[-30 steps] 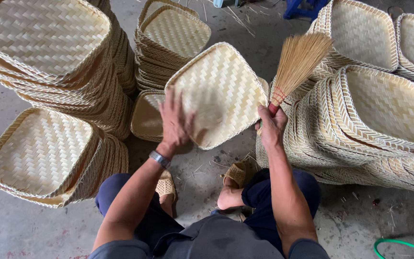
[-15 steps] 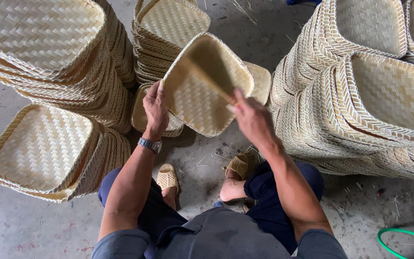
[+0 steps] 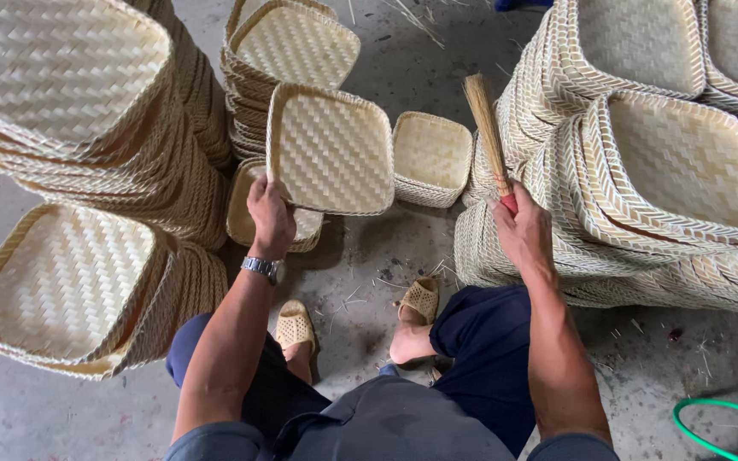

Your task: The person cleans woven bamboo baskets with a handheld broom, brushing the inside and outside of each square basket one at a time.

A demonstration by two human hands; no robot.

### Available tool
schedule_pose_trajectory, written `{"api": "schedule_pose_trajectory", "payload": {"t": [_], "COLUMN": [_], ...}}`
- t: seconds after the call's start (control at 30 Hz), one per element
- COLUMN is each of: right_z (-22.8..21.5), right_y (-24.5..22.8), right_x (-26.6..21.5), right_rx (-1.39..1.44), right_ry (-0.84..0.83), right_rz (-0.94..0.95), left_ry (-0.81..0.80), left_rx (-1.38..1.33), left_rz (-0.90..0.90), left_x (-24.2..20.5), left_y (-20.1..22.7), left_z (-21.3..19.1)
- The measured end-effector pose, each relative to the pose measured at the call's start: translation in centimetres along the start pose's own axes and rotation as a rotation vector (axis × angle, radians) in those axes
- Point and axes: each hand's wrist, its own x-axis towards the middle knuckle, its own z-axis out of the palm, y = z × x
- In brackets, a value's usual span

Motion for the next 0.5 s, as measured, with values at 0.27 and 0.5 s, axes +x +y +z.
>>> {"api": "schedule_pose_trajectory", "payload": {"t": [0.27, 0.5], "right_z": [3.3, 8.1], "right_y": [1.0, 0.5], "right_x": [0.9, 0.3], "right_rx": [0.160, 0.249], "right_ry": [-0.068, -0.047], "right_rz": [0.071, -0.230], "left_ry": [0.119, -0.004], "left_rx": [0.025, -0.022], "left_rz": [-0.404, -0.328], "left_x": [1.2, 7.1], "left_y": [-13.4, -25.6], "left_z": [0.8, 4.2]}}
